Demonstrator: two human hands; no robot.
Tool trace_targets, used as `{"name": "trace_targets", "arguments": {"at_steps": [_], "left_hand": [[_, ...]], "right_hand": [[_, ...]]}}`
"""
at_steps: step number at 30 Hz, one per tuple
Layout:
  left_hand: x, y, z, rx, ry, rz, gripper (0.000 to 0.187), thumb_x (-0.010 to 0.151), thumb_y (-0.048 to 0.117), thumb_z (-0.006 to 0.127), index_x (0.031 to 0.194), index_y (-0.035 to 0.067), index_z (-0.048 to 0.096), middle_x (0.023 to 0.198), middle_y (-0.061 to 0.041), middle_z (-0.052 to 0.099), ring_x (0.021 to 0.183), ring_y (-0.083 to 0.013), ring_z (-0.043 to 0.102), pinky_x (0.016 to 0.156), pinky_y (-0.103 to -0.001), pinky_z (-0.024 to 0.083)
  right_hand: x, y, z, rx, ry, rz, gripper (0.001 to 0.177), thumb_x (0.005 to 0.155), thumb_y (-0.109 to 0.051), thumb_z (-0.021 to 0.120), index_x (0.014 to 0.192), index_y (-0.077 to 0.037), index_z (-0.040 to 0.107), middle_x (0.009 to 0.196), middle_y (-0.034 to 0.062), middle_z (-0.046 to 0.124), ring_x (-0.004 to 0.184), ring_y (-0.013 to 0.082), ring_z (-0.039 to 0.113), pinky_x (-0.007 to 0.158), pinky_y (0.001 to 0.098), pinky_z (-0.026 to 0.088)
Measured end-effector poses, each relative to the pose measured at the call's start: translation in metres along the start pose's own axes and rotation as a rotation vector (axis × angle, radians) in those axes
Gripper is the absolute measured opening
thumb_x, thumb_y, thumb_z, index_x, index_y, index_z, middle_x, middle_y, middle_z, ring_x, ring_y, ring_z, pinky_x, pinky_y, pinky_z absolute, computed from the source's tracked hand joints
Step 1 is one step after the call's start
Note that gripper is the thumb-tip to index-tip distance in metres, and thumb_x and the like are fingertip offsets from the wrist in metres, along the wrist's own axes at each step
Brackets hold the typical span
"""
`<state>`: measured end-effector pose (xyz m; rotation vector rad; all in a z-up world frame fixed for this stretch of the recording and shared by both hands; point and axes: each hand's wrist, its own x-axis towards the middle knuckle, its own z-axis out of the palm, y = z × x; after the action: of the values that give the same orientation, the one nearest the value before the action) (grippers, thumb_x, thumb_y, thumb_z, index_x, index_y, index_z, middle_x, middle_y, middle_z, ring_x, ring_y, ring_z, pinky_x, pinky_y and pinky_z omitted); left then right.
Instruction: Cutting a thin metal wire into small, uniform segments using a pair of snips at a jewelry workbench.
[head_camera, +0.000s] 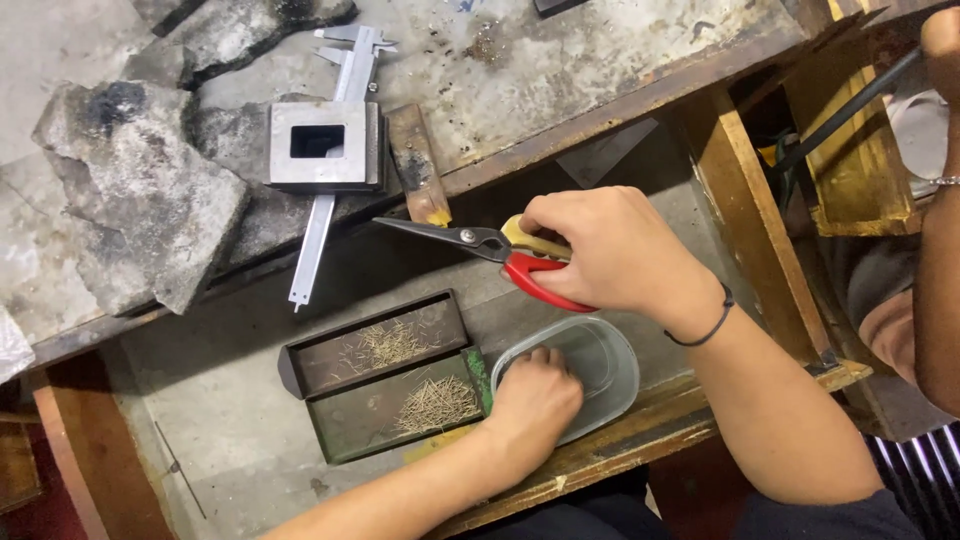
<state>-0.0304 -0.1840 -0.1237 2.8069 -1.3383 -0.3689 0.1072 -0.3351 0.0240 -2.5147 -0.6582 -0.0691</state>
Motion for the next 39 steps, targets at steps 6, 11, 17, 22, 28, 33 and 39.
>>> {"name": "trace_targets", "arguments": {"at_steps": [6, 11, 17, 22, 28, 33, 39], "left_hand": [[0.004, 0.001, -0.014, 0.058, -0.206, 0.003, 0.012, 0.092, 0.013, 0.068, 0.090, 0.008, 0.079, 0.094, -0.011, 0.071, 0.079, -0.0250, 0.063, 0.053, -0.036, 0.052], [0.006, -0.003, 0.006, -0.008, -0.034, 0.003, 0.009, 0.083, 0.011, 0.069, 0.083, 0.011, 0.078, 0.087, -0.011, 0.071, 0.073, -0.0264, 0.064, 0.048, -0.038, 0.049], [-0.026, -0.004, -0.050, -0.280, 0.074, 0.005, 0.017, 0.076, 0.009, 0.071, 0.089, 0.005, 0.062, 0.080, -0.013, 0.067, 0.062, -0.0367, 0.066, 0.043, -0.051, 0.050], [-0.039, -0.024, -0.101, -0.708, 0.070, -0.204, 0.010, 0.079, 0.020, 0.061, 0.082, 0.011, 0.061, 0.077, -0.014, 0.072, 0.070, -0.0419, 0.067, 0.061, -0.052, 0.050], [-0.055, -0.036, -0.130, -1.243, 0.086, -0.530, 0.006, 0.077, 0.011, 0.070, 0.073, 0.012, 0.067, 0.067, 0.003, 0.070, 0.062, -0.0041, 0.061, 0.061, -0.024, 0.052], [-0.080, -0.054, -0.126, -1.807, 0.353, -0.569, 0.041, 0.090, -0.004, 0.075, 0.074, 0.009, 0.040, 0.075, -0.017, 0.078, 0.063, -0.0164, 0.072, 0.052, -0.024, 0.054], [-0.111, -0.085, -0.138, -1.919, 0.396, -0.637, 0.037, 0.091, -0.008, 0.075, 0.082, 0.008, 0.043, 0.075, -0.017, 0.074, 0.072, -0.0238, 0.080, 0.056, -0.026, 0.061]], "right_hand": [[0.002, 0.001, -0.009, 0.078, -0.008, 0.029, 0.023, 0.084, -0.031, 0.080, 0.082, -0.014, 0.064, 0.068, -0.0024, 0.066, 0.058, 0.0168, 0.058, 0.057, 0.0334, 0.045], [0.004, -0.003, -0.014, 0.105, 0.016, 0.039, 0.019, 0.083, -0.029, 0.079, 0.084, -0.012, 0.070, 0.067, -0.0013, 0.068, 0.054, 0.0156, 0.054, 0.054, 0.0325, 0.042], [0.002, -0.003, -0.015, 0.082, 0.023, 0.042, 0.020, 0.082, -0.029, 0.080, 0.085, -0.012, 0.071, 0.066, -0.0003, 0.069, 0.054, 0.0167, 0.055, 0.055, 0.0329, 0.042], [0.002, -0.010, -0.015, 0.048, 0.001, 0.070, 0.018, 0.082, -0.029, 0.079, 0.085, -0.014, 0.072, 0.066, -0.0012, 0.069, 0.054, 0.0176, 0.057, 0.055, 0.0337, 0.043], [0.003, -0.017, -0.015, 0.079, -0.051, 0.098, 0.017, 0.080, -0.028, 0.080, 0.083, -0.014, 0.070, 0.064, -0.0013, 0.067, 0.052, 0.0150, 0.053, 0.054, 0.0328, 0.042], [0.004, -0.033, -0.009, 0.223, -0.104, -0.002, 0.022, 0.076, -0.023, 0.086, 0.080, -0.013, 0.068, 0.065, -0.0024, 0.066, 0.056, 0.0100, 0.052, 0.055, 0.0294, 0.041], [0.004, -0.066, 0.004, 0.402, -0.196, -0.015, 0.029, 0.074, -0.032, 0.091, 0.084, -0.014, 0.071, 0.065, -0.0056, 0.066, 0.058, 0.0064, 0.056, 0.059, 0.0243, 0.048]]}}
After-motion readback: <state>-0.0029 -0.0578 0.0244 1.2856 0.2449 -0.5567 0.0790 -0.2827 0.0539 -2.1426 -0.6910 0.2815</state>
